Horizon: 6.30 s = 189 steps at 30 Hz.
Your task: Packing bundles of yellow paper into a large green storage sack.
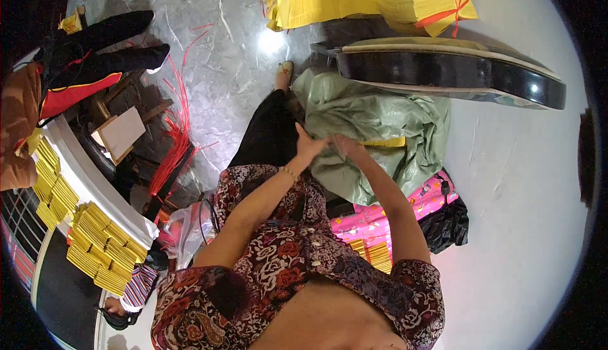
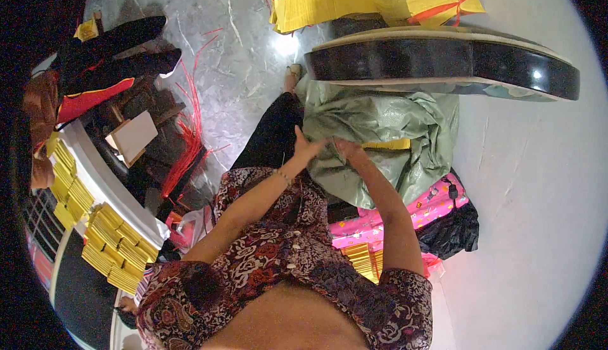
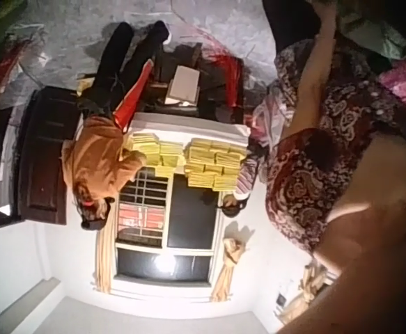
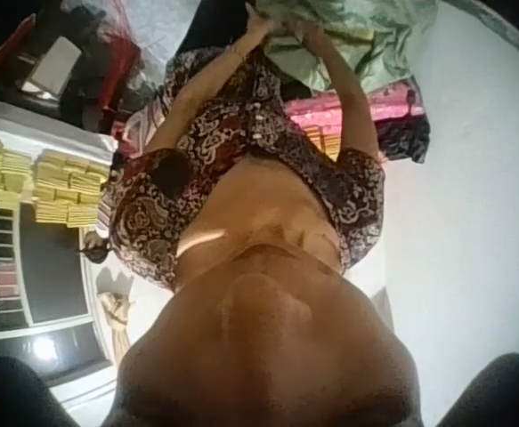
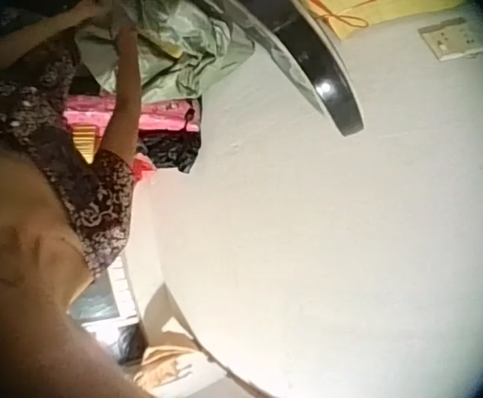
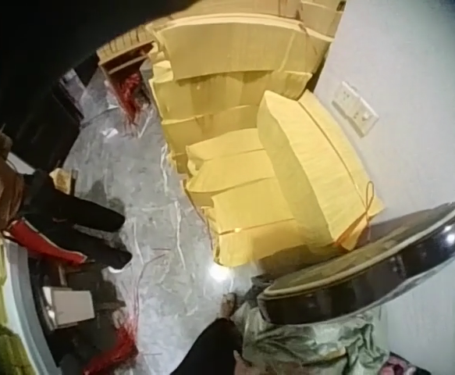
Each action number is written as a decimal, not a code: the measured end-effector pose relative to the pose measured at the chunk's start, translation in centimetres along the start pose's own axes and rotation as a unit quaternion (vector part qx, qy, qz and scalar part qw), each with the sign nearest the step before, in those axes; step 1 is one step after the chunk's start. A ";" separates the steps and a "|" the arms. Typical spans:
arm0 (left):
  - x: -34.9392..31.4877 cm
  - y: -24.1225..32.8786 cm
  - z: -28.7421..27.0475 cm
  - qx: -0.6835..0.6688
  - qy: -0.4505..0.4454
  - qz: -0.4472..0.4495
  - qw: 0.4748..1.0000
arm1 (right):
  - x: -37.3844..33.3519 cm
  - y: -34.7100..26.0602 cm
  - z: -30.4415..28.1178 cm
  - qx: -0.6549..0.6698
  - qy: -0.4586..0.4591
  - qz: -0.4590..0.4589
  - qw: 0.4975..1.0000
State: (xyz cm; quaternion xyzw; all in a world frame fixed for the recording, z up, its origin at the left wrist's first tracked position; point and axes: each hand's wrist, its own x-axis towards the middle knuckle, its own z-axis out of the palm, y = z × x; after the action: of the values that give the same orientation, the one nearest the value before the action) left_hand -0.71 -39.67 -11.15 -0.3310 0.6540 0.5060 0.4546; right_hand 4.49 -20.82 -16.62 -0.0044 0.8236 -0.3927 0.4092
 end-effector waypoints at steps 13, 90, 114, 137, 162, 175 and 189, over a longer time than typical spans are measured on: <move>-8.0 7.2 -2.9 -0.150 -0.136 -0.118 0.972 | -0.6 3.9 -0.6 0.052 -0.018 -0.036 0.998; -15.6 21.8 8.1 0.559 -0.072 0.672 0.481 | -14.7 -13.1 2.4 0.300 0.702 0.532 0.367; -4.8 29.3 15.2 0.233 -0.271 0.210 0.910 | -18.3 -8.7 -3.7 0.456 0.733 0.334 0.378; -8.2 27.1 15.9 0.582 -0.142 0.434 0.673 | -17.7 -11.4 1.6 0.356 0.834 0.353 0.233; -36.8 -30.4 9.1 0.460 -0.800 0.383 -0.036 | -32.0 -32.0 54.2 0.264 0.767 0.499 -0.305; -34.5 -38.7 8.3 0.671 -0.631 0.382 -0.077 | -31.3 -28.2 55.3 0.539 0.770 0.038 -0.341; -42.6 -15.8 8.1 0.323 -0.844 0.381 0.195 | -34.6 -35.6 43.0 0.306 0.898 -0.037 -0.313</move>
State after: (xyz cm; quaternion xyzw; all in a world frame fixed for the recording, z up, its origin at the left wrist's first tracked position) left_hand 31.16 -37.23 22.16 0.7588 0.0336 0.3398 0.5546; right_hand 45.46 -61.72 14.34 -0.4490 0.0107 0.1479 0.8811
